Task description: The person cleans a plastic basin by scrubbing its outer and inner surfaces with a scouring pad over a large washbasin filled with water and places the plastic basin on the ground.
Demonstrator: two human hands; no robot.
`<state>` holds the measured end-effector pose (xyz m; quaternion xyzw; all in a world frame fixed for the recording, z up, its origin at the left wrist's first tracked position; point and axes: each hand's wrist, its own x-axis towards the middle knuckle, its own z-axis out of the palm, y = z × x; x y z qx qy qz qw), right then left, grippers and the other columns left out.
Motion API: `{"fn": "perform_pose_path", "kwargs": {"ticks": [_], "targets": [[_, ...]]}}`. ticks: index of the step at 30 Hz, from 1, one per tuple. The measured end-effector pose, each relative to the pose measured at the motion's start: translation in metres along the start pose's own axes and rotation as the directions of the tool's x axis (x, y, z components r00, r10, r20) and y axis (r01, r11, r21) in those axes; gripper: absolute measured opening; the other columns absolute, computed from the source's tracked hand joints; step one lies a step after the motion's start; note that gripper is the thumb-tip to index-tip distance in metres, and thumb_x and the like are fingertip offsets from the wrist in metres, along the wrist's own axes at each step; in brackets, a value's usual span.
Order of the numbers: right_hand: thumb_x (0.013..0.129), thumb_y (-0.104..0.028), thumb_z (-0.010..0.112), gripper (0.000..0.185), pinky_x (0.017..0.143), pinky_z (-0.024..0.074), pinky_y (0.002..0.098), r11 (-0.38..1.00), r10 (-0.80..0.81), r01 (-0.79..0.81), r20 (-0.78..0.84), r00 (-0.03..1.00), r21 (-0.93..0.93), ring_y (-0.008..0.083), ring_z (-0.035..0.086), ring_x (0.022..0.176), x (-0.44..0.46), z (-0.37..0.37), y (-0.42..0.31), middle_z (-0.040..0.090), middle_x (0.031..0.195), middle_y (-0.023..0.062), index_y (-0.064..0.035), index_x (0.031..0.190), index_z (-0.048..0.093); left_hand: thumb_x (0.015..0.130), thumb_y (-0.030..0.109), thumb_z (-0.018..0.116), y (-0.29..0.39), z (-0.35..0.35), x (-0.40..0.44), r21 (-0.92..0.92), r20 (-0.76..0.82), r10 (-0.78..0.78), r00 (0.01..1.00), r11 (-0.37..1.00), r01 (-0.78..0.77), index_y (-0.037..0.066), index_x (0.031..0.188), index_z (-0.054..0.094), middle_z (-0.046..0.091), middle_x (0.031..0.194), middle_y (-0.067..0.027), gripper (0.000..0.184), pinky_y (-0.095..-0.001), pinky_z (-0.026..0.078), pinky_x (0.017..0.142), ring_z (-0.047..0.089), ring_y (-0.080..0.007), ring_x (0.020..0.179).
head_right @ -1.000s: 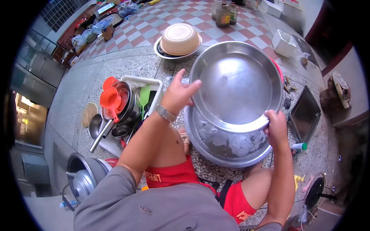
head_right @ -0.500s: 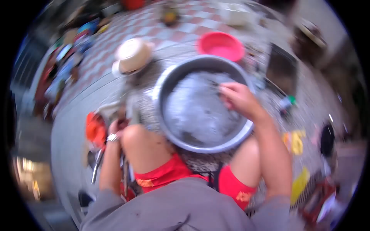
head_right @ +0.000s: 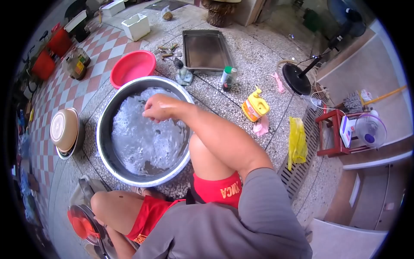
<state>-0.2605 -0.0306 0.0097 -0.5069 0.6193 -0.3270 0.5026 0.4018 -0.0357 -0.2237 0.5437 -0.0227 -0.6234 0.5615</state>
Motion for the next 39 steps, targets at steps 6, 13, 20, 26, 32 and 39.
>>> {"fn": "perform_pose_path", "kwargs": {"ticks": [6,13,20,26,32,39], "targets": [[0.094,-0.027,0.067,0.027,0.057,0.0509,0.0301,0.973,0.168,-0.192,-0.182,0.969,-0.126,0.0111,0.062,0.063,-0.04,-0.095,0.08,0.065,0.073,0.0035,-0.0004,0.098,0.072,0.104,0.032,0.049,-0.01,0.0,-0.004,-0.015,0.009,-0.004,1.0,1.0,0.004,0.003,0.127,0.059,0.064,0.129,-0.0131,0.039,-0.0475,0.047,0.104,0.059,-0.034,0.118],[0.089,-0.044,0.063,0.049,0.09,0.0549,0.0494,0.508,0.279,-0.794,-0.808,0.518,-0.334,0.0408,0.071,0.102,-0.181,-0.221,0.327,0.073,0.107,0.0259,0.0019,0.102,0.074,0.106,0.038,0.044,-0.014,-0.014,-0.027,-0.024,0.021,0.003,1.0,1.0,-0.003,0.003,0.137,0.056,0.061,0.139,-0.0121,0.048,-0.0477,0.043,0.111,0.056,-0.0344,0.127],[0.077,-0.04,0.081,0.069,0.104,0.0493,0.0444,0.651,0.29,-0.754,-0.946,0.144,0.085,0.04,0.064,0.122,-0.258,-0.21,0.395,0.067,0.128,0.0269,-0.0018,0.133,0.064,0.106,0.044,0.047,0.053,0.078,-0.116,0.034,0.229,0.009,0.973,0.999,-0.018,0.004,0.147,0.05,0.054,0.149,-0.0164,0.058,-0.0483,0.041,0.114,0.053,-0.0323,0.132],[0.081,-0.037,0.076,0.052,0.097,0.052,0.0472,0.682,0.252,-0.724,-0.897,0.363,-0.102,0.0403,0.067,0.112,-0.237,-0.234,0.406,0.07,0.118,0.0249,-0.0035,0.12,0.07,0.105,0.034,0.054,0.051,0.258,-0.198,0.244,0.602,0.243,0.76,0.851,-0.465,0.004,0.154,0.041,0.058,0.138,-0.0091,0.059,-0.0293,0.052,0.094,0.061,-0.0186,0.116],[0.086,-0.043,0.065,0.044,0.086,0.0545,0.052,0.512,0.33,-0.804,-0.795,0.508,-0.302,0.0443,0.069,0.098,-0.215,-0.3,0.414,0.072,0.103,0.0257,-0.0028,0.1,0.075,0.102,0.017,0.054,-0.082,0.371,-0.232,0.59,0.694,-0.132,0.707,0.668,-0.454,0.0,0.145,0.048,0.065,0.12,-0.0123,0.047,-0.0277,0.055,0.077,0.065,-0.0175,0.096],[0.085,-0.045,0.063,0.054,0.09,0.0547,0.0493,0.4,0.318,-0.908,-0.911,0.262,-0.121,0.0436,0.071,0.104,-0.132,-0.402,0.41,0.072,0.108,0.0291,0.0043,0.102,0.075,0.097,0.003,0.066,-0.191,0.379,-0.22,0.858,0.477,-0.533,0.699,0.457,-0.236,-0.001,0.137,0.054,0.069,0.118,-0.0105,0.042,-0.0326,0.054,0.092,0.067,-0.0181,0.105]]}}
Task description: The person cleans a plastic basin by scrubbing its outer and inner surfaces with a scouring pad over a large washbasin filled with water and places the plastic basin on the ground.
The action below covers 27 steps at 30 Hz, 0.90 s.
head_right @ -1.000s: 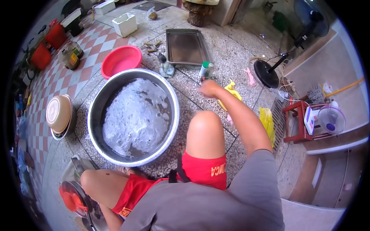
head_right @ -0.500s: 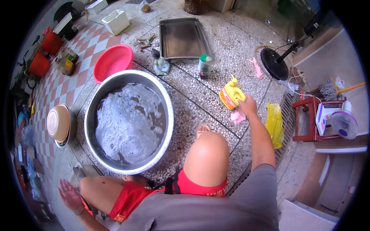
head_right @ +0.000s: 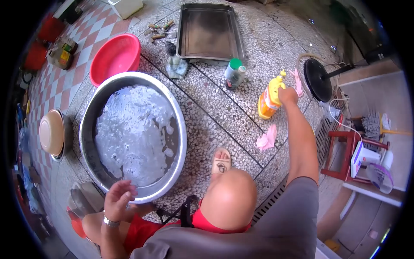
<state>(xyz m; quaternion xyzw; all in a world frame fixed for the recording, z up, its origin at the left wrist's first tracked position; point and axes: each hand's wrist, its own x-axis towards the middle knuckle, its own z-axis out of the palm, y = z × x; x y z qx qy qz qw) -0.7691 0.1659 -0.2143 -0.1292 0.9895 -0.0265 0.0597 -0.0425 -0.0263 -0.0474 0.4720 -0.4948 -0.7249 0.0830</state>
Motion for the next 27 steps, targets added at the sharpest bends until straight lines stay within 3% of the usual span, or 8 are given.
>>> {"fn": "perform_pose_path", "kwargs": {"ticks": [4,8,14,16,18,20,26,27], "targets": [[0.085,-0.045,0.063,0.056,0.091,0.0545,0.0477,0.995,0.097,-0.096,-0.023,0.995,0.041,0.0419,0.071,0.105,0.039,0.015,-0.027,0.073,0.108,0.0292,0.0066,0.104,0.075,0.096,0.008,0.068,-0.002,0.018,0.006,-0.047,-0.111,-0.156,0.982,0.987,0.152,0.0,0.133,0.057,0.07,0.114,-0.0113,0.039,-0.0358,0.056,0.088,0.069,-0.0214,0.101],[0.085,-0.042,0.063,0.054,0.092,0.0546,0.0468,0.975,0.156,-0.159,0.032,0.987,0.156,0.0415,0.072,0.105,0.09,0.051,-0.021,0.073,0.108,0.0289,0.0071,0.107,0.074,0.097,0.008,0.067,-0.011,0.024,0.014,-0.047,-0.203,-0.159,0.966,0.987,0.153,0.001,0.132,0.058,0.07,0.114,-0.011,0.037,-0.0359,0.057,0.084,0.07,-0.0217,0.101],[0.089,-0.039,0.063,0.057,0.097,0.0529,0.0494,0.995,0.095,-0.095,-0.03,0.995,-0.021,0.0416,0.063,0.121,0.058,0.0,-0.061,0.065,0.129,0.0277,0.0033,0.128,0.062,0.097,0.01,0.066,-0.023,0.029,0.023,0.044,-0.233,-0.174,0.957,0.981,0.189,0.001,0.133,0.058,0.07,0.115,-0.0115,0.038,-0.035,0.056,0.082,0.07,-0.022,0.101],[0.094,-0.041,0.063,0.061,0.098,0.0511,0.0508,0.986,-0.158,0.167,-0.231,0.96,0.019,0.0425,0.06,0.123,0.004,-0.036,-0.096,0.061,0.133,0.0267,-0.0014,0.139,0.055,0.097,0.009,0.066,-0.022,0.032,0.023,0.054,-0.239,-0.196,0.951,0.975,0.215,0.001,0.133,0.058,0.07,0.116,-0.0116,0.038,-0.0349,0.056,0.082,0.07,-0.0223,0.101],[0.096,-0.042,0.063,0.056,0.099,0.0498,0.0507,0.907,-0.363,0.39,-0.172,0.916,0.159,0.0433,0.06,0.12,-0.004,-0.026,-0.114,0.063,0.128,0.0244,-0.007,0.139,0.057,0.097,0.008,0.066,-0.02,0.036,0.025,0.079,-0.232,-0.183,0.955,0.975,0.206,0.001,0.133,0.058,0.07,0.115,-0.0113,0.038,-0.035,0.055,0.083,0.07,-0.0221,0.101],[0.094,-0.04,0.067,0.055,0.099,0.0492,0.0509,0.698,-0.601,0.622,-0.181,0.778,0.355,0.0431,0.059,0.12,-0.007,0.004,-0.128,0.063,0.125,0.0252,-0.011,0.14,0.057,0.096,0.007,0.066,-0.017,0.04,0.024,0.084,-0.222,-0.185,0.957,0.975,0.208,0.001,0.133,0.058,0.07,0.115,-0.0109,0.039,-0.0349,0.055,0.083,0.069,-0.0218,0.1],[0.088,-0.033,0.069,0.04,0.096,0.0521,0.0493,0.77,-0.628,0.616,0.028,0.778,0.164,0.046,0.063,0.111,-0.027,0.015,-0.175,0.066,0.117,0.0286,-0.0046,0.116,0.071,0.097,0.008,0.067,-0.019,0.043,0.021,0.097,-0.2,-0.179,0.963,0.975,0.201,0.0,0.134,0.057,0.067,0.117,-0.0094,0.039,-0.0337,0.06,0.08,0.066,-0.0179,0.101],[0.084,-0.028,0.068,0.031,0.092,0.0543,0.0488,0.764,-0.635,0.627,0.0,0.773,0.153,0.0448,0.066,0.105,-0.017,0.02,-0.176,0.069,0.11,0.0263,-0.004,0.102,0.075,0.097,0.009,0.068,-0.018,0.044,0.02,0.111,-0.204,-0.181,0.962,0.972,0.207,0.0,0.134,0.057,0.068,0.118,-0.0095,0.04,-0.0335,0.06,0.079,0.066,-0.0179,0.101]]}}
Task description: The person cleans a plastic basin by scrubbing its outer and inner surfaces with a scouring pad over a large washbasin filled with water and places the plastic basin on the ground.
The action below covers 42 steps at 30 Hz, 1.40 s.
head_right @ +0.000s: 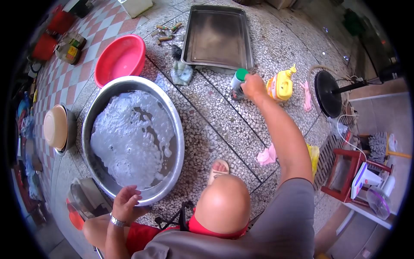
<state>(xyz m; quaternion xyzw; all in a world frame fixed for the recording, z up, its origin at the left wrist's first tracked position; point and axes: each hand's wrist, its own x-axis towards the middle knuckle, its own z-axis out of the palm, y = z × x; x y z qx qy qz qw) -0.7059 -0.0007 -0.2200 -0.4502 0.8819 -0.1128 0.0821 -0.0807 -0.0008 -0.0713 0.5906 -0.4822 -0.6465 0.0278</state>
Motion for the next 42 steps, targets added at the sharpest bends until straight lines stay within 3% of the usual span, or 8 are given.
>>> {"fn": "perform_pose_path", "kwargs": {"ticks": [4,7,17,25,32,35,37,42], "targets": [[0.081,-0.026,0.064,0.027,0.09,0.0546,0.051,0.991,0.094,-0.083,0.105,0.99,-0.101,0.042,0.069,0.099,0.027,-0.036,0.026,0.073,0.102,0.0229,-0.0048,0.093,0.075,0.096,0.011,0.069,-0.014,-0.005,0.004,0.025,0.017,0.0,1.0,1.0,0.0,-0.001,0.135,0.056,0.069,0.117,-0.0109,0.043,-0.0316,0.06,0.074,0.067,-0.0181,0.1],[0.081,-0.026,0.064,0.027,0.089,0.0548,0.0516,0.984,0.003,0.002,0.029,1.0,-0.179,0.0436,0.069,0.099,0.044,-0.073,0.047,0.073,0.101,0.0234,-0.004,0.092,0.075,0.095,0.013,0.071,-0.014,-0.005,0.006,0.06,0.052,0.003,0.999,0.998,-0.007,-0.004,0.136,0.056,0.072,0.116,-0.013,0.046,-0.0316,0.059,0.08,0.068,-0.0181,0.102],[0.085,-0.018,0.065,0.02,0.089,0.0553,0.0527,0.935,0.267,-0.307,-0.216,0.939,-0.179,0.0461,0.069,0.1,0.111,-0.029,0.121,0.072,0.106,0.0259,-0.0037,0.097,0.071,0.095,0.013,0.07,-0.014,-0.002,0.007,0.139,0.017,-0.018,1.0,0.99,0.016,-0.003,0.134,0.058,0.071,0.118,-0.0136,0.043,-0.0345,0.059,0.087,0.068,-0.0198,0.104],[0.086,-0.023,0.067,0.041,0.093,0.0538,0.0519,0.948,0.274,-0.313,-0.344,0.898,-0.063,0.0474,0.067,0.107,0.134,0.016,0.164,0.071,0.11,0.0276,-0.0045,0.122,0.066,0.097,0.013,0.07,-0.028,0.001,0.016,0.128,0.0,-0.064,0.998,0.99,0.063,-0.003,0.134,0.058,0.073,0.114,-0.012,0.042,-0.0321,0.057,0.09,0.069,-0.0178,0.102],[0.089,-0.024,0.061,0.047,0.097,0.0509,0.0503,0.916,0.395,-0.4,-0.187,0.899,0.011,0.0461,0.064,0.114,0.114,-0.022,0.125,0.069,0.116,0.0273,-0.0034,0.131,0.06,0.096,0.01,0.07,-0.032,0.005,0.019,0.062,-0.001,-0.075,0.997,0.995,0.075,-0.003,0.133,0.058,0.072,0.113,-0.0126,0.04,-0.033,0.057,0.089,0.069,-0.0182,0.1],[0.093,-0.029,0.061,0.048,0.099,0.0502,0.0492,0.978,0.105,-0.172,-0.444,0.89,-0.114,0.0441,0.062,0.119,0.097,-0.012,0.097,0.067,0.119,0.026,-0.0049,0.134,0.059,0.096,0.009,0.069,-0.03,0.004,0.019,0.101,0.012,-0.069,0.998,0.993,0.068,-0.002,0.132,0.058,0.072,0.113,-0.0125,0.04,-0.0328,0.058,0.087,0.069,-0.018,0.099],[0.092,-0.037,0.066,0.054,0.1,0.0499,0.0494,0.997,-0.06,0.067,-0.216,0.974,0.023,0.0431,0.061,0.119,0.081,-0.009,0.062,0.062,0.126,0.0243,-0.0062,0.136,0.059,0.096,0.009,0.069,-0.031,0.004,0.019,0.093,0.014,-0.061,0.998,0.994,0.06,-0.002,0.132,0.058,0.072,0.112,-0.0125,0.04,-0.0326,0.058,0.086,0.069,-0.0178,0.098],[0.085,-0.041,0.077,0.068,0.097,0.0526,0.0512,0.995,-0.062,0.073,0.155,0.986,-0.067,0.0416,0.063,0.114,0.053,0.023,0.006,0.058,0.132,0.0222,-0.012,0.141,0.054,0.096,0.011,0.069,-0.021,0.007,0.018,0.177,0.022,-0.051,0.998,0.983,0.046,-0.002,0.132,0.059,0.073,0.112,-0.0139,0.04,-0.0331,0.058,0.085,0.07,-0.0189,0.099]]}}
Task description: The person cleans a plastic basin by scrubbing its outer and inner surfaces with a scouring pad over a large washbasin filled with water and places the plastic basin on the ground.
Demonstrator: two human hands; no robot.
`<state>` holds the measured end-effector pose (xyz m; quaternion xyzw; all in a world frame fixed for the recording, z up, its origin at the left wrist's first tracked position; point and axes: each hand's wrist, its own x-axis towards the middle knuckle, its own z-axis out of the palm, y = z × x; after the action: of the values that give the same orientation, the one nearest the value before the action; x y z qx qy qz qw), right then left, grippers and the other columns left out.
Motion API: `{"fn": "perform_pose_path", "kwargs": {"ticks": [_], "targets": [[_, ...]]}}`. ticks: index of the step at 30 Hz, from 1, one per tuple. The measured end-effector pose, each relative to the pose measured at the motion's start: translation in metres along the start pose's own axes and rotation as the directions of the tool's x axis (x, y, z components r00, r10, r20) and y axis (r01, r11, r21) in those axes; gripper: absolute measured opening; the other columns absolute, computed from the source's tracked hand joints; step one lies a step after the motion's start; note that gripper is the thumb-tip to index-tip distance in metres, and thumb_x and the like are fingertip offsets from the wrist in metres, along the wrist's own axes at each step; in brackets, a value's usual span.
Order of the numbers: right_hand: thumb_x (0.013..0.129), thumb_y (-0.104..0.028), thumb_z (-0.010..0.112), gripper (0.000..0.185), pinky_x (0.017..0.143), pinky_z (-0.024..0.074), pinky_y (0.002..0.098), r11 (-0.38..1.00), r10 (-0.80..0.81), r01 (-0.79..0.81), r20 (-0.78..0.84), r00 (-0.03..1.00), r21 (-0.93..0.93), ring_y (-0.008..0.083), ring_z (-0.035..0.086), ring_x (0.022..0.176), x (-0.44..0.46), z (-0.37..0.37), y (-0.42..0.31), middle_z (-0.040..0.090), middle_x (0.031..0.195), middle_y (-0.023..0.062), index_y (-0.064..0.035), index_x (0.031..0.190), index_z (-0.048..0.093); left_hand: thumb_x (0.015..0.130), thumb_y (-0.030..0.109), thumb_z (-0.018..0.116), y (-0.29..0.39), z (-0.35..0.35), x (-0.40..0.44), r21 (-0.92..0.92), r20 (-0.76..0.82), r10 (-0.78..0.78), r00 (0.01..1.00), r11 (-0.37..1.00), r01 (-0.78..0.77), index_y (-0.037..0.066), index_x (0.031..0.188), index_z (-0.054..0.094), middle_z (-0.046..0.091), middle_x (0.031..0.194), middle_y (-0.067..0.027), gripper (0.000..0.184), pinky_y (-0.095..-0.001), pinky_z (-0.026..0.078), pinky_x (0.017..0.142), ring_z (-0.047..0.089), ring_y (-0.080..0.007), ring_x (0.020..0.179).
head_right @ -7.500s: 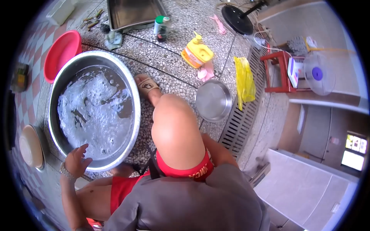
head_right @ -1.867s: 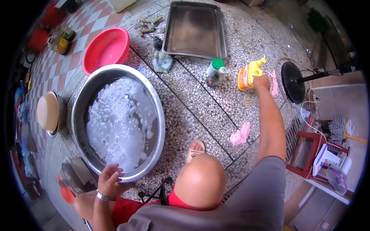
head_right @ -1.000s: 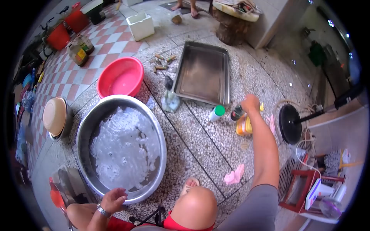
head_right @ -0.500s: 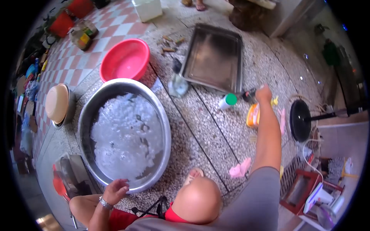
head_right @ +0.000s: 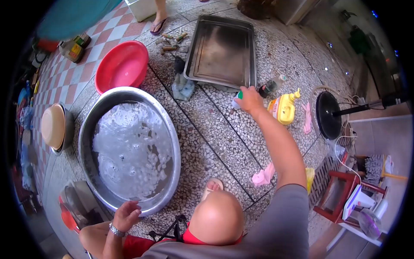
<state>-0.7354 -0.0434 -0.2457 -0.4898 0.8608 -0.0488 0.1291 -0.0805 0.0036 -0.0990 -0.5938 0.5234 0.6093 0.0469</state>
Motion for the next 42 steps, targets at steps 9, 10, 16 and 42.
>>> {"fn": "perform_pose_path", "kwargs": {"ticks": [9,10,16,42], "targets": [[0.078,-0.036,0.081,0.065,0.094,0.0536,0.0504,0.987,0.105,-0.103,-0.007,0.994,0.121,0.0426,0.067,0.109,-0.002,0.006,0.018,0.07,0.113,0.0264,-0.0076,0.131,0.057,0.096,0.011,0.07,0.005,0.004,-0.003,0.076,-0.004,0.045,0.999,0.996,-0.045,-0.002,0.132,0.059,0.073,0.111,-0.0146,0.04,-0.0335,0.059,0.085,0.071,-0.0202,0.098],[0.077,-0.037,0.081,0.065,0.095,0.0536,0.0501,0.988,0.08,-0.078,-0.008,0.997,0.135,0.0426,0.068,0.108,-0.001,0.009,0.023,0.071,0.11,0.0268,-0.0064,0.13,0.057,0.095,0.011,0.07,0.008,0.003,-0.005,0.084,-0.006,0.036,0.999,0.996,-0.035,-0.002,0.132,0.059,0.073,0.111,-0.0146,0.04,-0.0335,0.059,0.084,0.071,-0.0201,0.098],[0.077,-0.034,0.078,0.056,0.095,0.0545,0.0497,0.875,0.477,-0.462,-0.093,0.874,0.145,0.0435,0.068,0.11,0.005,-0.023,0.06,0.071,0.114,0.027,0.0008,0.118,0.063,0.095,0.012,0.071,0.011,0.006,-0.005,0.117,-0.005,0.055,0.998,0.992,-0.054,-0.002,0.131,0.059,0.074,0.109,-0.0145,0.041,-0.0336,0.059,0.083,0.071,-0.0203,0.095],[0.093,-0.021,0.072,0.04,0.075,0.0571,0.0307,0.69,-0.147,0.11,-0.009,0.989,0.715,0.0172,0.07,0.082,-0.073,-0.078,-0.166,0.073,0.098,0.012,0.0073,0.121,0.066,0.094,0.023,0.07,-0.017,-0.025,-0.062,0.369,0.154,0.398,0.905,0.826,-0.426,0.001,0.128,0.06,0.074,0.102,-0.0183,0.041,-0.0423,0.058,0.085,0.073,-0.0329,0.097]]}}
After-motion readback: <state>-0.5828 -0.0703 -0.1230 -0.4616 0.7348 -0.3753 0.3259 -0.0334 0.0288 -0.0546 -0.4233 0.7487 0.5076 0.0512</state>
